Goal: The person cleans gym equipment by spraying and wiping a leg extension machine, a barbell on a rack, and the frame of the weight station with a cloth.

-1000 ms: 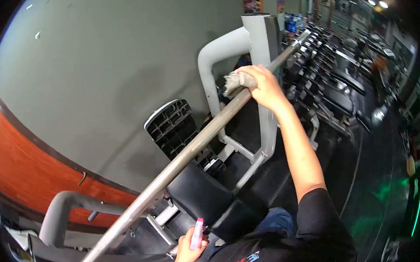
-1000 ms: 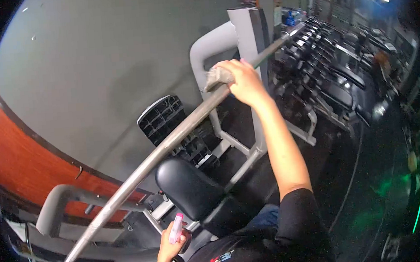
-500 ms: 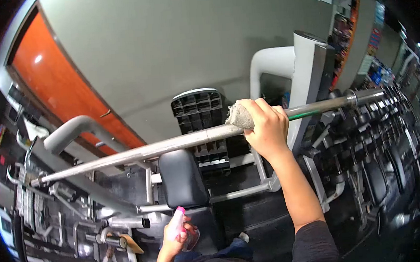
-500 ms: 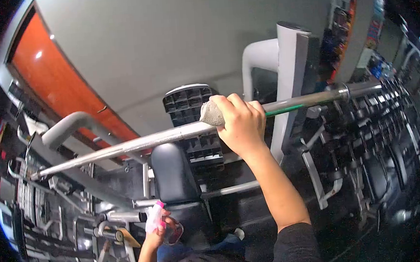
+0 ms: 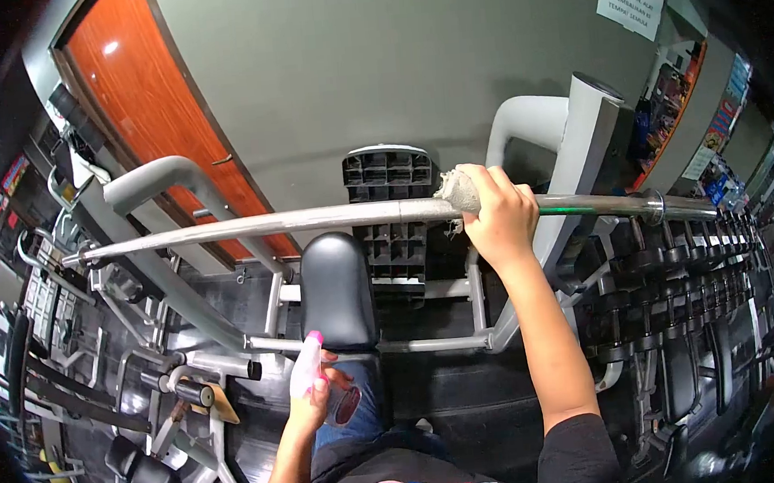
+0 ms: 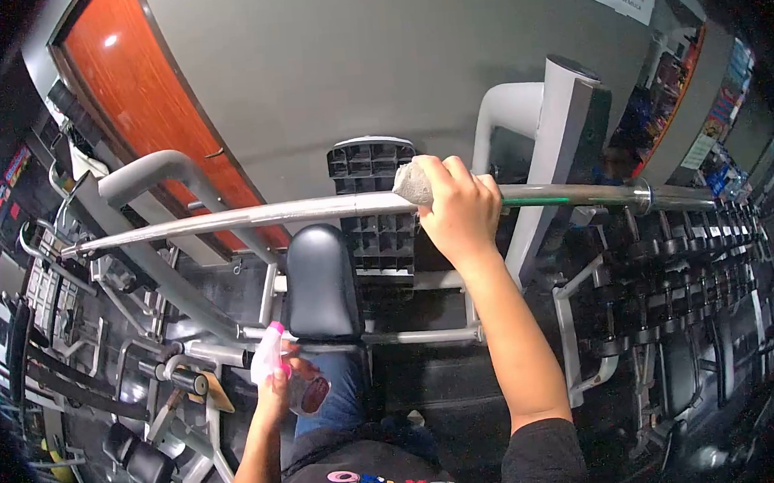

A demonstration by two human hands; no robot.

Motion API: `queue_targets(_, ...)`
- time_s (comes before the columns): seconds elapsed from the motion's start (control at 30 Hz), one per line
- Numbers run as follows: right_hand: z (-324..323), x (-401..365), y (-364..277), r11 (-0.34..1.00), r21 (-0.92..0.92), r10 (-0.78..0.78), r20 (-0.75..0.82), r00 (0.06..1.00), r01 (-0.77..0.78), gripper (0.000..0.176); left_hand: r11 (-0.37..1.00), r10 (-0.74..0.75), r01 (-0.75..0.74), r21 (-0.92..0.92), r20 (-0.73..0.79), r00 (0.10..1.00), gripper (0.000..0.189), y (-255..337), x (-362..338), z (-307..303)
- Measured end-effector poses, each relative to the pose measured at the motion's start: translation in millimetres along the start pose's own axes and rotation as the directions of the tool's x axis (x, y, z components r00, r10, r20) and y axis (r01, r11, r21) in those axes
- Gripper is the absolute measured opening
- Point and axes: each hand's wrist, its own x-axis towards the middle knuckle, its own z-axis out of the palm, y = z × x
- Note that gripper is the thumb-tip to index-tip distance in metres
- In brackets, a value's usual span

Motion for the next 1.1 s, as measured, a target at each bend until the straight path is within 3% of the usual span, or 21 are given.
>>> queue_targets(0.2,0.2,0.2,-1.6,1.0,-0.003,-0.017,-0.028,0.999,0.017,0.052,0.999,0.0,0.0,0.037,-0.002,1.0,0.095,9.9,1.8,5.7)
queue_targets(0.27,-1.7,0.6,-2.3,1.0,-0.007,-0.022,-0.006,1.0,0.022,0.053,0.996,0.021,-0.015,0.088,-0.069,0.997,0.092,16.4,5.3,9.2)
queue_targets(0.3,-2.3,0.1,-3.6,1.0,-0.006,-0.02,-0.011,1.0,0.02,0.053,0.993,0.005,-0.006,0.122,0.012,1.0,0.091,10.1,7.3,-0.4)
queue_targets(0.47,2.9,1.3,-4.6,0.999,-0.03,-0.027,-0.046,0.999,0.026,0.052,0.998,0.001,0.0,0.066,-0.016,1.0,0.092,19.4,32.1,0.8)
queue_targets(0.6,3.4,1.3,-5.5,0.998,-0.016,-0.06,-0.06,0.996,0.059,0.046,0.997,0.068,-0.072,-0.037,-0.103,0.992,0.093,21.9,51.8,-1.4)
queue_targets(0.87,6.7,-0.1,-6.0,0.996,-0.041,-0.085,-0.064,0.994,0.083,0.04,0.981,0.189,-0.192,-0.014,-0.131,0.973,0.09,16.4,71.5,-12.1)
queue_targets(0.93,8.1,-1.0,-4.6,0.996,-0.044,-0.087,-0.095,0.992,0.083,0.04,0.975,0.182,-0.193,-0.111,-0.101,0.978,0.087,12.0,75.4,-12.9)
queue_targets(1.1,11.8,-2.0,-4.8,0.994,-0.055,-0.098,-0.131,0.987,0.091,0.04,0.97,0.24,-0.243,0.005,-0.181,0.954,0.081,25.9,96.8,-14.5)
